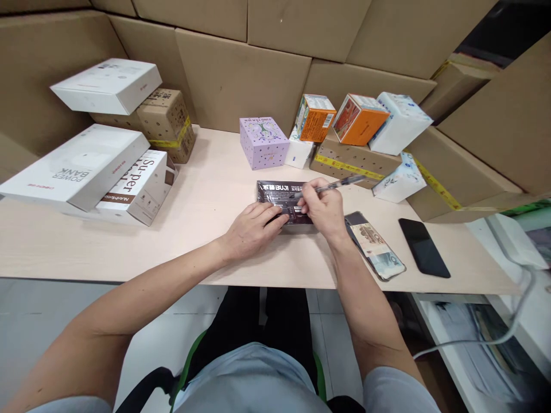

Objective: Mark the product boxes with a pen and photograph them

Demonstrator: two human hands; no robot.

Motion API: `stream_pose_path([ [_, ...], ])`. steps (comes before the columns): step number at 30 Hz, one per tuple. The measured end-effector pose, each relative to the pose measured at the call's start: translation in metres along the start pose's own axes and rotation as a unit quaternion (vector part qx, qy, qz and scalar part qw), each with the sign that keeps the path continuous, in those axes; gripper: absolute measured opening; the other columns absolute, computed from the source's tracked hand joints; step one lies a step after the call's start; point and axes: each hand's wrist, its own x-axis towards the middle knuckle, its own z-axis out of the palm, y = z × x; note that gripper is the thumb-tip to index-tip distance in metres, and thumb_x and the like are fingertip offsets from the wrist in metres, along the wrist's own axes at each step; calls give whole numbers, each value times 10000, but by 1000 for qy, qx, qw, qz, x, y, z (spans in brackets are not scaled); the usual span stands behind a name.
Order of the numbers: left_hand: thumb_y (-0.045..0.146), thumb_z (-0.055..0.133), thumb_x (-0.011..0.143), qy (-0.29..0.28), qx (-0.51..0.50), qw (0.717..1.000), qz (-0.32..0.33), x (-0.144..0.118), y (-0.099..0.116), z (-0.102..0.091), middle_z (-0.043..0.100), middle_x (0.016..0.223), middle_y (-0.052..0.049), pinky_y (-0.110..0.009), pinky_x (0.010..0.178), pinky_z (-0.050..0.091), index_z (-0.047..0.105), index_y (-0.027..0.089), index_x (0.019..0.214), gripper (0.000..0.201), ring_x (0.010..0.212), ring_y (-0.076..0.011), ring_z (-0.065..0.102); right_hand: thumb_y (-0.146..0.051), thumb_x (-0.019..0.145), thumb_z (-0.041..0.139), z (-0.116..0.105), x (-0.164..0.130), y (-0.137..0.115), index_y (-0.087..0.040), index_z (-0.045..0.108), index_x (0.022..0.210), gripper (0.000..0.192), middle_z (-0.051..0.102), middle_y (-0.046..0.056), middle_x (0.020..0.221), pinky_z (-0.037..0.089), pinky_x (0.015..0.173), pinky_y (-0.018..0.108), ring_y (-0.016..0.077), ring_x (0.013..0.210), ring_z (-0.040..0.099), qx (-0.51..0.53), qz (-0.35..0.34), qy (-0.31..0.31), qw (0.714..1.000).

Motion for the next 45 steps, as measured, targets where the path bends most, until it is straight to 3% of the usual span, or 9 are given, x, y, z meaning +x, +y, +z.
stream_pose_path([
  [4, 224, 506, 978, -9, -9, 1000, -3, 0, 0, -1, 685, 1184, -143, -409, 890, 523, 606, 139, 1235, 289, 1108, -270, 626, -522, 910, 551, -21, 13, 7, -228, 476, 794, 325, 632, -19, 684, 390, 438, 210, 94, 485, 549, 42, -17, 162, 986],
  [6, 213, 509, 968, -4, -7, 1000, 0, 0, -1, -3, 685, 1172, -148, -409, 885, 524, 608, 127, 1228, 291, 1101, -274, 627, -505, 914, 537, -34, 20, 15, -227, 481, 801, 306, 642, -6, 697, 411, 468, 227, 110, 502, 569, -21, 3, 180, 983],
  [12, 213, 503, 951, -4, 8, 1000, -13, -2, -5, -8, 678, 1163, -151, -412, 878, 527, 619, 125, 1200, 288, 1077, -278, 629, -385, 841, 619, -52, 30, 46, -197, 592, 736, 218, 679, 62, 695, 438, 654, 301, 204, 673, 635, -368, 96, -17, 925],
  [19, 237, 495, 955, -1, -17, 1000, -22, -5, -12, -4, 676, 1181, -146, -431, 885, 524, 626, 150, 1211, 300, 1095, -280, 623, -410, 853, 623, -40, 29, 59, -155, 696, 736, 290, 733, 190, 822, 444, 685, 313, 286, 834, 679, -498, 127, -86, 854],
  [26, 232, 511, 944, 16, -25, 999, -25, -7, -16, 0, 676, 1183, -145, -447, 893, 522, 635, 158, 1208, 301, 1095, -283, 622, -459, 885, 625, -38, 20, 40, -146, 714, 854, 327, 726, 181, 856, 463, 729, 333, 281, 836, 666, -481, 144, -29, 865],
  [31, 225, 517, 941, 19, -46, 998, -25, -7, -18, 0, 679, 1177, -157, -465, 898, 523, 640, 146, 1215, 310, 1097, -290, 622, -508, 886, 589, -91, -27, 16, -146, 697, 1118, 443, 725, 155, 996, 468, 856, 391, 304, 969, 650, -467, 118, 92, 871],
  [36, 231, 511, 938, 12, -51, 998, -34, -6, -18, 0, 677, 1179, -166, -487, 903, 523, 650, 147, 1200, 309, 1096, -300, 621, -667, 723, 676, -141, -77, 31, -213, 529, 1437, 858, 552, 188, 1425, 430, 983, 504, 434, 1272, 503, -544, 204, -7, 814],
  [40, 219, 514, 938, 25, -28, 999, -19, -5, -18, 0, 683, 1159, -155, -455, 884, 531, 650, 133, 1189, 298, 1067, -288, 628, -600, 826, 576, -148, -88, 53, -212, 554, 1395, 690, 618, 160, 1338, 403, 1042, 469, 362, 1260, 528, -518, 142, -61, 842],
  [45, 215, 526, 934, 35, -19, 999, -16, -6, -17, 1, 684, 1153, -149, -440, 891, 532, 651, 119, 1184, 296, 1063, -283, 633, -531, 805, 627, -142, -82, 54, -146, 609, 1333, 654, 690, 176, 1224, 436, 1016, 457, 350, 1154, 614, -490, 115, -19, 864],
])
